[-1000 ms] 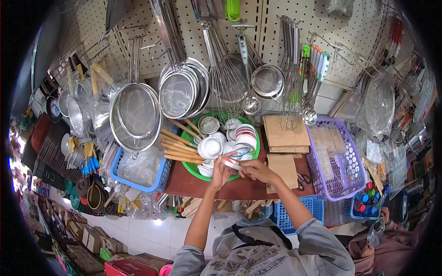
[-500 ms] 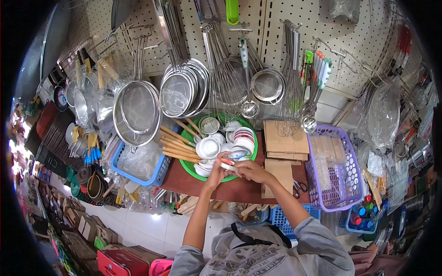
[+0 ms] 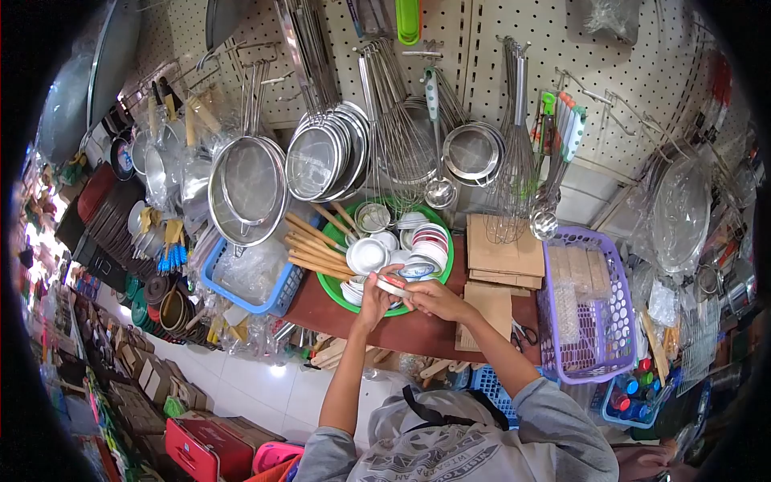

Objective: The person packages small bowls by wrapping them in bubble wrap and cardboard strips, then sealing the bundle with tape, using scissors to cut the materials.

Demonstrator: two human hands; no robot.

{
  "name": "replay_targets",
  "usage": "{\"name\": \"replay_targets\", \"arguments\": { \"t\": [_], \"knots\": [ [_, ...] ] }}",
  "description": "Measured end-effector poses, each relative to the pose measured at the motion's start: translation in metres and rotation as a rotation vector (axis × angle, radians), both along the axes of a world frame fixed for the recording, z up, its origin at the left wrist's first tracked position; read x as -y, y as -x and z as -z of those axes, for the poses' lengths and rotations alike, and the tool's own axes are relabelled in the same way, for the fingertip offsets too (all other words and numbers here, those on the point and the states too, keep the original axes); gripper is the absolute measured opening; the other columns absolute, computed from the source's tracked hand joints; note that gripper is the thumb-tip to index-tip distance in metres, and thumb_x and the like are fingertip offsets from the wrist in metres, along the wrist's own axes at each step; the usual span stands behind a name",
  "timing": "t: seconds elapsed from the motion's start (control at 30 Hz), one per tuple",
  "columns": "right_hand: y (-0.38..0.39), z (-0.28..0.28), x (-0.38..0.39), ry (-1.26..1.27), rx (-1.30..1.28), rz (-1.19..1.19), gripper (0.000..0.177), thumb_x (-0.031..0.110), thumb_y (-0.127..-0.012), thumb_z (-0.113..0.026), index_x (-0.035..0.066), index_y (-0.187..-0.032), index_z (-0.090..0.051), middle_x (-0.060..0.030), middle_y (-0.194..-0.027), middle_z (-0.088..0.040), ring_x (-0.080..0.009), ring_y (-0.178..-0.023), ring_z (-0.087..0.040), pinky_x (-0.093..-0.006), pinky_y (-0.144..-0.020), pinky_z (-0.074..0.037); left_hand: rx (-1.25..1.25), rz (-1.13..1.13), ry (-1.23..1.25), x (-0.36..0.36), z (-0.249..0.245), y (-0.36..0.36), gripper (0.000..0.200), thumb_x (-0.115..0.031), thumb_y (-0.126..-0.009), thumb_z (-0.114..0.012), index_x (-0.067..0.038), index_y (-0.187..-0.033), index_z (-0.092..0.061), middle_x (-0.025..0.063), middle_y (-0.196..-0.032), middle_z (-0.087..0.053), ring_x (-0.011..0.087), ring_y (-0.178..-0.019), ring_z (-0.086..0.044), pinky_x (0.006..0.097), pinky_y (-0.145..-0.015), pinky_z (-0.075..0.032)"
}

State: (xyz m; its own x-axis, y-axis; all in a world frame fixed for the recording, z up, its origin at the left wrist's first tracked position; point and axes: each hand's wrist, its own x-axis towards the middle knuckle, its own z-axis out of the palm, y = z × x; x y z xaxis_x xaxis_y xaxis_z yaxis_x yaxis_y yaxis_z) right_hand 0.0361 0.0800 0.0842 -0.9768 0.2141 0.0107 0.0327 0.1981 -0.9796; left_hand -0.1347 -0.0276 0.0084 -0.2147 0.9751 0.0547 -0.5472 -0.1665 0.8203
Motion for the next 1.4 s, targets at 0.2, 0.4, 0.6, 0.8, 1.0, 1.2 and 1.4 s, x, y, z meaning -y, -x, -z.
{"name": "replay_targets", "arguments": {
  "t": [0.2, 0.4, 0.6, 0.8, 1.0, 1.2, 1.4],
  "knots": [
    [0.004, 0.018, -0.009, 0.029, 0.040, 0.046, 0.023, 0.016, -0.091, -0.044, 0.003, -0.084, -0.062, 0.0021, -0.063, -0.047, -0.0070, -0.051, -0.042, -0.0238, -0.046, -0.036, -0.164, -0.141, 0.024, -0.001, 0.004, -0.011, 0.079, -0.065, -0.092, -0.046, -0.005, -0.142, -0.039, 0.0054, -0.101, -0.061, 0.0184, -0.095, -0.060, 0.0322, -0.080, -0.050],
    [0.003, 0.005, -0.008, 0.033, 0.018, -0.035, 0.024, 0.016, -0.091, -0.044, 0.003, -0.081, -0.061, 0.0025, -0.063, -0.046, -0.0064, -0.050, -0.041, -0.0241, -0.046, -0.037, 0.028, -0.045, 0.010, 0.008, -0.003, -0.006, 0.068, -0.061, -0.097, -0.040, -0.010, -0.141, -0.040, 0.0040, -0.100, -0.052, 0.0156, -0.093, -0.054, 0.0332, -0.080, -0.050],
    [0.009, 0.012, -0.014, -0.014, 0.016, 0.024, 0.030, 0.024, -0.096, -0.049, 0.004, -0.077, -0.061, 0.0013, -0.061, -0.050, -0.0067, -0.050, -0.043, -0.0257, -0.046, -0.034, -0.212, -0.227, 0.008, 0.005, -0.017, -0.028, 0.069, -0.060, -0.096, -0.042, -0.009, -0.143, -0.036, 0.0048, -0.105, -0.053, 0.0162, -0.092, -0.054, 0.0356, -0.080, -0.051],
    [0.008, 0.005, -0.017, 0.046, 0.006, -0.049, 0.030, 0.026, -0.096, -0.053, 0.005, -0.078, -0.064, 0.0015, -0.061, -0.052, -0.0071, -0.051, -0.043, -0.0259, -0.047, -0.035, -0.033, -0.110, -0.034, 0.006, 0.006, -0.008, 0.075, -0.058, -0.094, -0.046, -0.005, -0.145, -0.033, 0.0047, -0.107, -0.054, 0.0194, -0.103, -0.057, 0.0371, -0.084, -0.052],
    [0.015, 0.012, -0.019, -0.129, -0.056, -0.034, 0.028, 0.025, -0.094, -0.053, 0.005, -0.078, -0.065, -0.0001, -0.061, -0.052, -0.0085, -0.051, -0.046, -0.0268, -0.049, -0.037, -0.024, -0.183, -0.026, 0.005, -0.013, -0.019, 0.079, -0.061, -0.093, -0.045, -0.005, -0.146, -0.032, 0.0056, -0.107, -0.056, 0.0194, -0.101, -0.057, 0.0352, -0.086, -0.050],
    [0.015, 0.014, -0.027, 0.003, 0.017, -0.080, 0.028, 0.022, -0.094, -0.051, 0.006, -0.073, -0.061, -0.0002, -0.061, -0.051, -0.0083, -0.050, -0.045, -0.0266, -0.049, -0.036, -0.016, -0.160, -0.022, 0.001, 0.005, -0.011, 0.070, -0.057, -0.097, -0.040, -0.006, -0.145, -0.033, 0.0064, -0.109, -0.055, 0.0198, -0.102, -0.056, 0.0381, -0.088, -0.049],
    [0.017, 0.008, -0.026, 0.052, 0.002, -0.141, 0.029, 0.023, -0.096, -0.049, 0.006, -0.074, -0.060, 0.0017, -0.061, -0.050, -0.0071, -0.051, -0.044, -0.0266, -0.049, -0.035, 0.060, -0.063, -0.063, 0.007, 0.001, -0.005, 0.067, -0.057, -0.097, -0.040, -0.009, -0.144, -0.035, 0.0049, -0.111, -0.052, 0.0187, -0.103, -0.055, 0.0367, -0.089, -0.047]
  ]
}}
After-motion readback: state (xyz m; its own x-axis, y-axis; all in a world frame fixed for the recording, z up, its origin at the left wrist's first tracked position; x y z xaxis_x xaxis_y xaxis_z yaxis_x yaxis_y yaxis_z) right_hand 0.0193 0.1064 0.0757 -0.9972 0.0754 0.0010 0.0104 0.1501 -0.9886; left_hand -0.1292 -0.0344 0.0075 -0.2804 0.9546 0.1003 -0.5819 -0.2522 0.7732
